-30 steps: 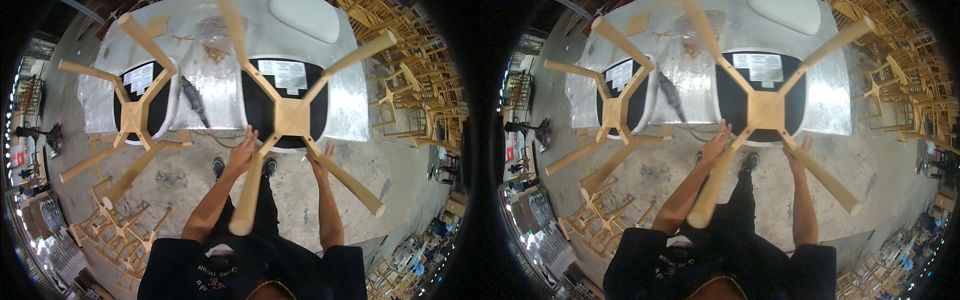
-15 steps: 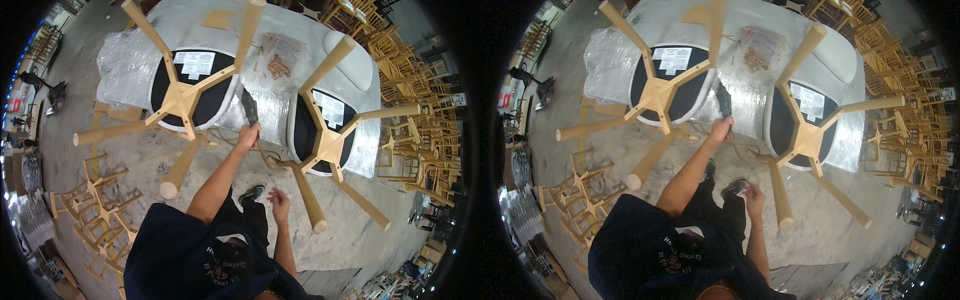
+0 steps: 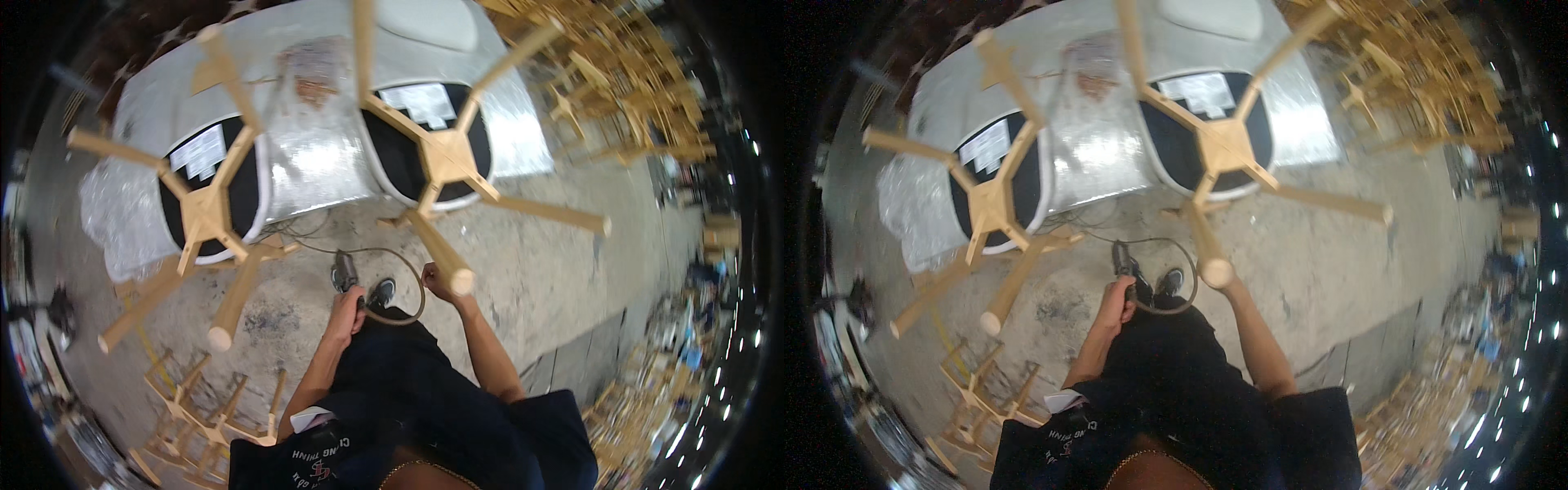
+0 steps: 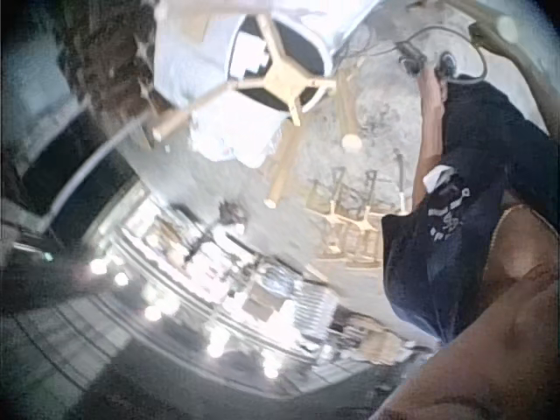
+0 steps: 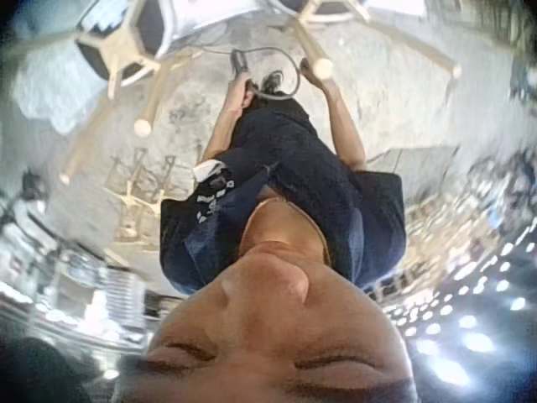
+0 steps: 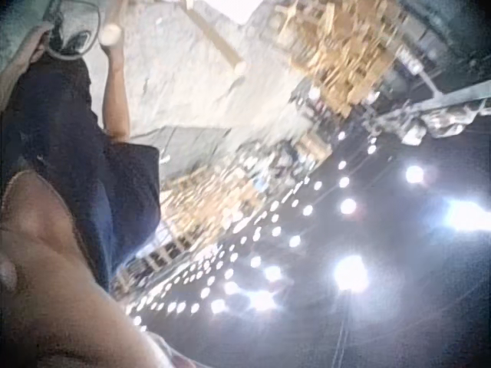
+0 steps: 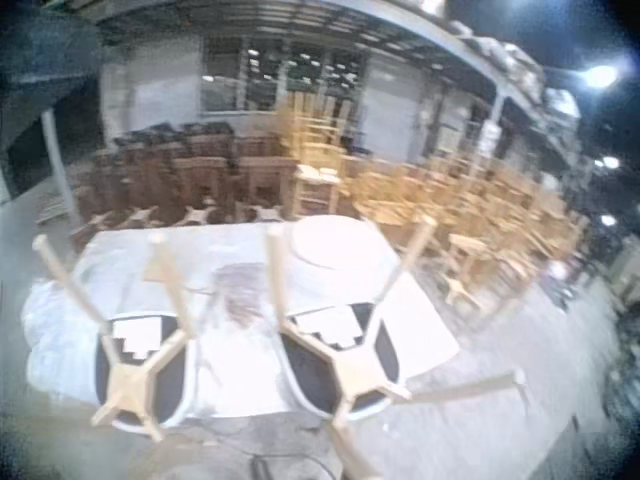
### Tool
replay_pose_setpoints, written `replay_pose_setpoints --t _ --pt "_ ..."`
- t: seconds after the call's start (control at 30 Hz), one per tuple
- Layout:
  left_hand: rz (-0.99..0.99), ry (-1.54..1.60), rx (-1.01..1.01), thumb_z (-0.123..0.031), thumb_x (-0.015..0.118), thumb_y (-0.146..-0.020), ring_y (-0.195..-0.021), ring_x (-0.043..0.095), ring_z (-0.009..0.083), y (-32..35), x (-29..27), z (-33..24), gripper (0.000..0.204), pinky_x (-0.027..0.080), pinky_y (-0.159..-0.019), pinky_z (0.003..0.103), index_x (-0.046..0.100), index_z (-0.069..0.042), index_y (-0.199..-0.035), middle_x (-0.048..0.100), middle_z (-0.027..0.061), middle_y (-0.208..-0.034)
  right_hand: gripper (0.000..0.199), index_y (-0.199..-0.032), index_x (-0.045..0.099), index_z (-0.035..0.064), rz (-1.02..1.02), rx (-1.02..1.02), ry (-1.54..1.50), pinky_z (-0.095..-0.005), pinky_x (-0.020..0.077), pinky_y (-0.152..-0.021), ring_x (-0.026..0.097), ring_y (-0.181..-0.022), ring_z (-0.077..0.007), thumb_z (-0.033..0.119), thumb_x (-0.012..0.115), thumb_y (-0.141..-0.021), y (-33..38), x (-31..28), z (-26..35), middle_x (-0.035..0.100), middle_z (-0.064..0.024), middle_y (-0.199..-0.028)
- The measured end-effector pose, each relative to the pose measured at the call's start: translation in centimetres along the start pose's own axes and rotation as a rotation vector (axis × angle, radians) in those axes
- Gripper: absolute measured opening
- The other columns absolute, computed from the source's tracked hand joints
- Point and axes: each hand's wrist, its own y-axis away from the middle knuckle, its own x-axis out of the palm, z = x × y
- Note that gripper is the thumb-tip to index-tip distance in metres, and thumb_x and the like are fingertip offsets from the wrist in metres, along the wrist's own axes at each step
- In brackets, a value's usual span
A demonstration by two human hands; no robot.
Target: The person assembles wooden chairs by attaching five-legged bases to white seat shells using a pneumatic drill. They pick up bases, align them with the seats, fasten them with screws, and move completed chairs aside.
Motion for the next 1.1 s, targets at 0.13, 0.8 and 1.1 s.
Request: replay_pose_setpoints --t 0.13,0.8,1.1 --pt "-0.126 -0.346 -0.051 -0.041 0.066 -0.096 -0.041 0.041 0.0098 -1.9 -0.1 3.2 0.042 0.028 -0.04 0.031 0.058 -0.012 -0.067 0.044 -0.0031 -0.053 0.043 -0.119 0.07 0.0072 0.332 0.388 0.084 -0.0468 0.0576 -0.095 0.069 -0.111 -0.042 0.02 0.085 -0.081 2.6 -1.7 0.9 0.073 -0.022 -0.12" --pt "0.874 -0.363 0.04 -0.056 0.06 -0.106 -0.057 0.055 0.0075 -2.0 29.5 -3.0 0.053 0.043 -0.053 0.024 0.061 -0.008 -0.082 0.062 0.0018 -0.069 0.052 -0.131 0.059 0.0068 -0.847 0.246 -0.67 -0.0315 0.0563 -0.09 0.069 -0.101 -0.015 0.003 0.086 -0.086 -1.6 -13.9 -1.8 0.074 -0.0107 -0.115" --pt "0.074 -0.957 0.497 -0.027 0.077 -0.097 -0.079 0.068 0.0204 -8.3 15.2 1.7 0.025 0.052 -0.068 0.037 0.066 -0.004 -0.093 0.068 0.0131 -0.083 0.048 -0.129 0.05 0.0022 -0.856 0.064 -0.848 -0.0366 0.0572 -0.096 0.07 -0.105 -0.0216 -0.006 0.077 -0.09 -11.0 -19.8 -3.7 0.073 -0.015 -0.114"
